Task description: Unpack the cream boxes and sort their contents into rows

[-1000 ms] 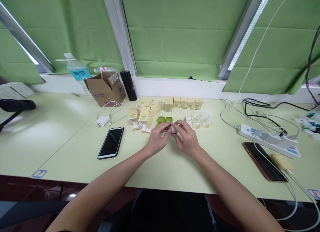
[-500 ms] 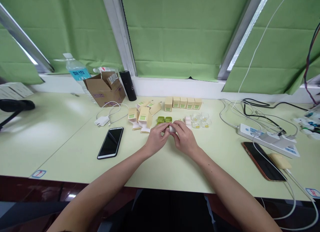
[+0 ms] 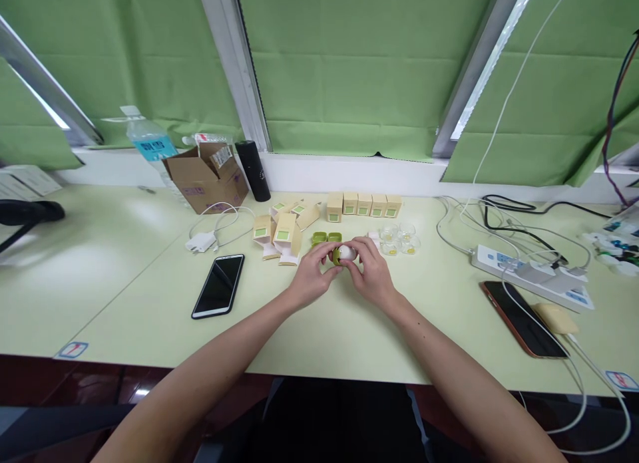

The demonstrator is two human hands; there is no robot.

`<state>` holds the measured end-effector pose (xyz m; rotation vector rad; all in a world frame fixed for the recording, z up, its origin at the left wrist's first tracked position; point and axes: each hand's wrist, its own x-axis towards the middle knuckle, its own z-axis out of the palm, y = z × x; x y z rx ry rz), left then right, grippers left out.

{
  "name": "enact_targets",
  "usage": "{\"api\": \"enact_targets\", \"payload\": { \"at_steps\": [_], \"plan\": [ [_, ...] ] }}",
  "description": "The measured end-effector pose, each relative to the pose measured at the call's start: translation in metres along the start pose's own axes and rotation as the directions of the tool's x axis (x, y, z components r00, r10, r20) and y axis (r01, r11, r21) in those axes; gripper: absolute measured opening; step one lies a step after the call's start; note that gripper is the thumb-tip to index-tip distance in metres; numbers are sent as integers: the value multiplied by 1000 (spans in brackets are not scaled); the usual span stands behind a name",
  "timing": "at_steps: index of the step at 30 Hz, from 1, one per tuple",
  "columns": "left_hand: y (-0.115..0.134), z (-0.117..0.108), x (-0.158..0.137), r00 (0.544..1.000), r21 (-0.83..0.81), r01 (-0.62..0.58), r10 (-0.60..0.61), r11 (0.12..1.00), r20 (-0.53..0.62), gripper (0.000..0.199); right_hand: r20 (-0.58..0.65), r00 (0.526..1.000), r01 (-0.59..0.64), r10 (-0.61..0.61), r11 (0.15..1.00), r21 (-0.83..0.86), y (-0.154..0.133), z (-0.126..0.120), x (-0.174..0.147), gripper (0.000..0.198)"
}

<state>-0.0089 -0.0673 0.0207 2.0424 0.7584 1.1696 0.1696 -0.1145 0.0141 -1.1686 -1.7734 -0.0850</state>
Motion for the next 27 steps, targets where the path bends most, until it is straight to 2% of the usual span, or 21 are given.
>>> {"api": "enact_targets", "payload": {
  "at_steps": [2,4,8,11,14,16,19,23,27],
  "plan": [
    [-2,1,1,1000,4,10,-10,1000,-27,41,-37,999,-18,18,1000,-3,-2,-2,2,23],
    [-4,2,2,998,5,14,-13,1000,-55,41,-126,991,-39,40,999,13,-4,-8,6,22],
    [-8,0,4,994,10,8,-7,1000,-111,44,-300,947,-97,111,993,62,0,-32,19,23],
    [-9,-2,5,987,26,15,-11,1000,-159,42,-320,927,-174,197,980,101,10,-52,26,30],
    [-8,-2,5,982,32,22,-15,999,-189,40,-260,938,-210,229,973,100,20,-64,26,35],
    [-7,-2,5,980,33,14,-7,999,-198,39,-185,966,-181,181,983,20,26,-69,20,31],
    [-5,0,3,979,46,-8,17,999,-202,39,-47,997,-70,62,982,-178,34,-71,6,21],
    [-5,2,2,978,106,-36,57,994,-199,40,78,996,67,-41,932,-357,42,-68,-16,15],
    [-6,1,1,978,169,-32,65,985,-198,41,189,981,123,-48,905,-408,44,-64,-28,12]
  ]
}}
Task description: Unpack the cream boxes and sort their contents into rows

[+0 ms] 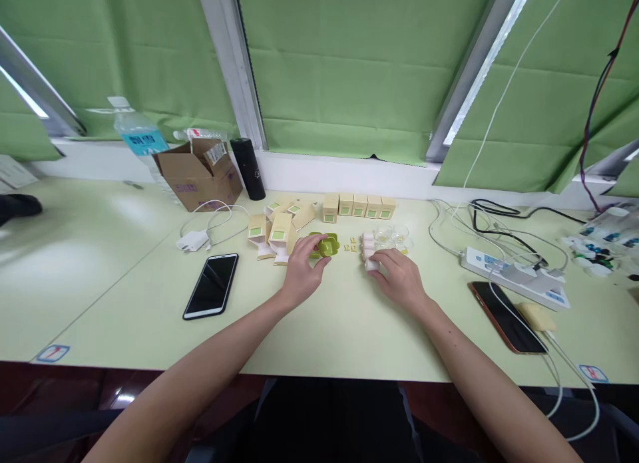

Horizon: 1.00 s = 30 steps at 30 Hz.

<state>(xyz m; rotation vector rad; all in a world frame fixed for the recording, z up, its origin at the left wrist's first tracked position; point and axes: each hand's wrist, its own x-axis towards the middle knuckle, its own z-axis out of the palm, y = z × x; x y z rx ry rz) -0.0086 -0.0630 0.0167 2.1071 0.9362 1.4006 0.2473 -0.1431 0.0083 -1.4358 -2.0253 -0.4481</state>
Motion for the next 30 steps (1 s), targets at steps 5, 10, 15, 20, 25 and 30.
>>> {"api": "enact_targets", "payload": {
  "at_steps": [5,10,15,20,25,30],
  "plan": [
    [-1,0,0,1000,34,-17,18,999,-11,41,82,997,-2,4,1000,-18,-2,1,0,15],
    [-3,1,0,999,36,-41,41,999,-15,40,150,988,-33,39,999,-44,-3,1,0,22],
    [-4,1,0,999,18,-47,47,999,-13,41,186,979,-75,88,994,-76,-4,1,-1,29],
    [-3,1,0,999,13,-33,34,999,-8,40,199,973,-101,114,992,-75,-3,1,-1,39],
    [-3,1,0,999,18,-32,32,999,-7,40,224,961,-145,160,986,-80,-2,-1,-1,39],
    [-2,1,0,999,24,-36,36,999,-6,40,241,948,-195,206,978,-68,-2,-4,0,40]
  ]
}}
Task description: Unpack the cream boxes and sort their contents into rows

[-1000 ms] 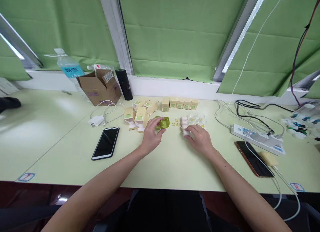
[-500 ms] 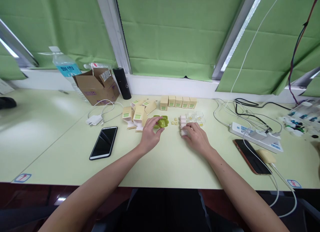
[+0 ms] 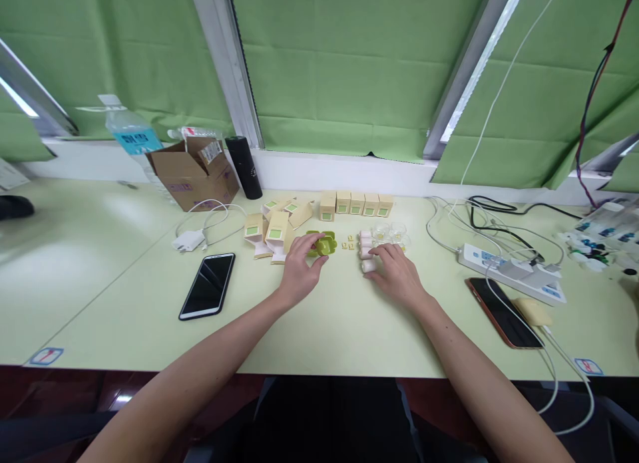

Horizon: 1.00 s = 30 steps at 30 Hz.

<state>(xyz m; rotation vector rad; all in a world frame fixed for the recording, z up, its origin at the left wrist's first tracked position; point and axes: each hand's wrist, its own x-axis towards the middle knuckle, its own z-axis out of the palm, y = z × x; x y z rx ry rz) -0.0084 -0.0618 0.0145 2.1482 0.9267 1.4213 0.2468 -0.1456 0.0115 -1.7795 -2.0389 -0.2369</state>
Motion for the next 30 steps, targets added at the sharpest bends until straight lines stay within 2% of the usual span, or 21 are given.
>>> {"api": "enact_targets", "payload": {
  "at_steps": [12,16,18,21,23,27,30],
  "plan": [
    [1,0,0,1000,-7,14,-14,1000,1,40,-29,999,-23,24,999,46,0,-9,-1,37],
    [1,0,0,1000,-28,19,-19,999,6,40,-193,981,17,10,990,139,4,-12,-2,23],
    [2,0,1,1000,-38,12,-11,999,8,39,-328,944,33,43,974,223,3,-14,0,12],
    [4,0,0,1000,-48,-5,6,999,16,39,-464,881,70,90,946,315,-4,-17,6,20],
    [4,-1,0,999,-61,-14,16,998,29,39,-489,871,131,42,940,316,-15,-19,13,22],
    [6,-1,1,999,-134,-26,31,991,36,40,-463,874,289,-146,923,254,-43,-18,28,17],
    [6,-1,1,999,-178,-27,30,984,17,38,-425,886,317,-185,910,266,-62,-12,40,25]
  ]
}}
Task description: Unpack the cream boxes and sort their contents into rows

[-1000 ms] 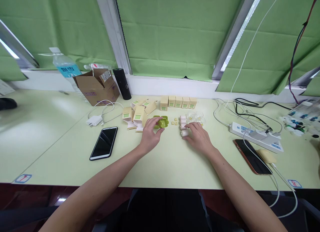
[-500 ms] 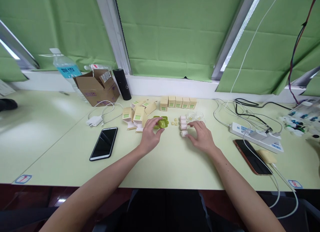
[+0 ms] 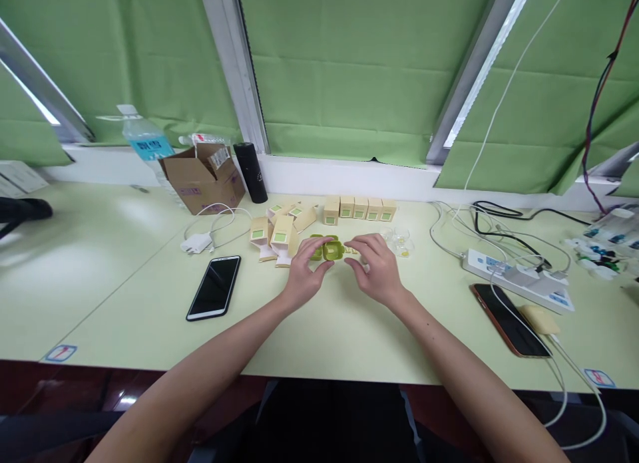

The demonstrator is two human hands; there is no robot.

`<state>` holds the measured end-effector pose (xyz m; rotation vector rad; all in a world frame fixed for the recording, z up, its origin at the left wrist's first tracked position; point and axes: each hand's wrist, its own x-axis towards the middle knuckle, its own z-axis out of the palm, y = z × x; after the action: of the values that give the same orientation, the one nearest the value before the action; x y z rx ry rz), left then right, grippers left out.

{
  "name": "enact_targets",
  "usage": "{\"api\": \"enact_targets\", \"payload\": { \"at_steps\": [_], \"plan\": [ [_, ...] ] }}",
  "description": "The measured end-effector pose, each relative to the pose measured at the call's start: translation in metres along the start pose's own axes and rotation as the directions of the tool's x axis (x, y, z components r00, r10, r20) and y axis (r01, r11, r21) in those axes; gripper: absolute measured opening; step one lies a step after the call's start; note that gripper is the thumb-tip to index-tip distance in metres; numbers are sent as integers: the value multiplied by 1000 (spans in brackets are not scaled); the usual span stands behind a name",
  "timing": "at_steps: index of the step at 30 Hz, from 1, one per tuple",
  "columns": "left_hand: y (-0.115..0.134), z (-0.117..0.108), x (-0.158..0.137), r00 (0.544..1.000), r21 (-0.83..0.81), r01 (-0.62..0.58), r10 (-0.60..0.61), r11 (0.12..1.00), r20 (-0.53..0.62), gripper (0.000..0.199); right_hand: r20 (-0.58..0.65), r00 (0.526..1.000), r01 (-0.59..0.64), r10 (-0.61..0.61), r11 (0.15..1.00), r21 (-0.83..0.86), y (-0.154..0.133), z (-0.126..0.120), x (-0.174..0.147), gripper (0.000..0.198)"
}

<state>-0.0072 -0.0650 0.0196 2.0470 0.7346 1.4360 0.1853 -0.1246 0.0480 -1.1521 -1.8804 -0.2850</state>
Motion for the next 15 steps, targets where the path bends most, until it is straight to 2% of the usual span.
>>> {"api": "enact_targets", "payload": {
  "at_steps": [4,7,12,15],
  "plan": [
    [-2,1,-2,998,-47,14,-17,999,-57,46,67,998,-17,10,994,108,-5,18,4,50],
    [-3,0,-3,997,-68,-2,-4,998,-82,58,64,998,-4,-7,985,171,-4,24,0,54],
    [0,-1,-6,991,106,-135,136,985,-3,39,65,998,-20,8,981,193,-3,23,-12,58],
    [3,0,-7,984,150,-177,178,973,8,45,49,998,-37,26,973,228,-4,22,-15,59]
  ]
}}
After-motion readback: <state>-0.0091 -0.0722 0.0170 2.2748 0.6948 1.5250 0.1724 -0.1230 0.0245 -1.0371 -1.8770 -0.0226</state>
